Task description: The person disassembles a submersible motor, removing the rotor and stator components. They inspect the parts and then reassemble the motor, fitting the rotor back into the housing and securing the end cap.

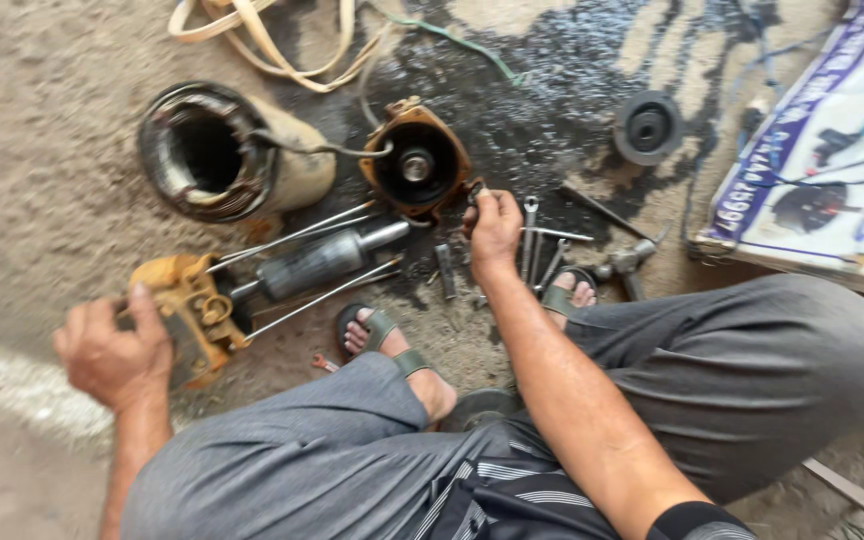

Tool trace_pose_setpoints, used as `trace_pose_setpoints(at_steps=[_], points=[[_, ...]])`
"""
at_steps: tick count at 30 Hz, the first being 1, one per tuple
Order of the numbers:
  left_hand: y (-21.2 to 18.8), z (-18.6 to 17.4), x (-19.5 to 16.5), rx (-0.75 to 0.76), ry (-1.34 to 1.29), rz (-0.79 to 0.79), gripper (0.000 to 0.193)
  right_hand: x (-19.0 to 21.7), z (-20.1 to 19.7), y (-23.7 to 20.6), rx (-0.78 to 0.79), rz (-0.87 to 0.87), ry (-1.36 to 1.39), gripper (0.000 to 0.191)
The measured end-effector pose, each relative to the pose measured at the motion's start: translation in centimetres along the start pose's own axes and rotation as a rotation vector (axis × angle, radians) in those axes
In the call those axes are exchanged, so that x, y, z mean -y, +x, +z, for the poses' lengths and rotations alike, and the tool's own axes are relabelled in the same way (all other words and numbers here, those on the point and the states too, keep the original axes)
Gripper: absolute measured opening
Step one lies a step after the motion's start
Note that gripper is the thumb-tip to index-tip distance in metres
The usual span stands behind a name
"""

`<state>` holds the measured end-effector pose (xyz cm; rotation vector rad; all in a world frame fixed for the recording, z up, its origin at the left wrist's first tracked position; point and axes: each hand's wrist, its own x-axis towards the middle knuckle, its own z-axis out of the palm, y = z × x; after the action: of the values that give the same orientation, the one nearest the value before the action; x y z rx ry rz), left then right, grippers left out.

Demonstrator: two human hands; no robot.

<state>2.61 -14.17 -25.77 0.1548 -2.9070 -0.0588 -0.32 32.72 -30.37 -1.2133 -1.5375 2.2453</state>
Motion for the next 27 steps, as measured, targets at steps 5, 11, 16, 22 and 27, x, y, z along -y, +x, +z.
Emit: trace_pose_setpoints(at_steps=[5,11,16,22,27], points=[[-0.1,0.6,0.7,0.061,0.017,-0.061,0.035,0.7,-2.0,0.5,-0.108,-0.127,-0.218,0.018],[0.1,0.1,-0.6,-0.01,0.003,-0.039,0.031,-0.3,-5.1,1.2,-0.216,-0.309,-0.617,0.023],[1.0,-1.2,-2.3,-0.008,-0.039,-0.091,0.036,-1.9,-4.5,0.4,-0.144,-0.197,-0.602,0.022],[1.5,-2.6,-3.4,0.019,-0.053,-0.122,0.045,-2.8,-2.4,-0.8,-0.003,-0.338,-0.803,0.024],[1.3,-2.6,-3.3,0.035,-0.057,-0.12,0.046,-3.2,-1.8,-0.3,0.013,-0.326,-0.795,0.026]])
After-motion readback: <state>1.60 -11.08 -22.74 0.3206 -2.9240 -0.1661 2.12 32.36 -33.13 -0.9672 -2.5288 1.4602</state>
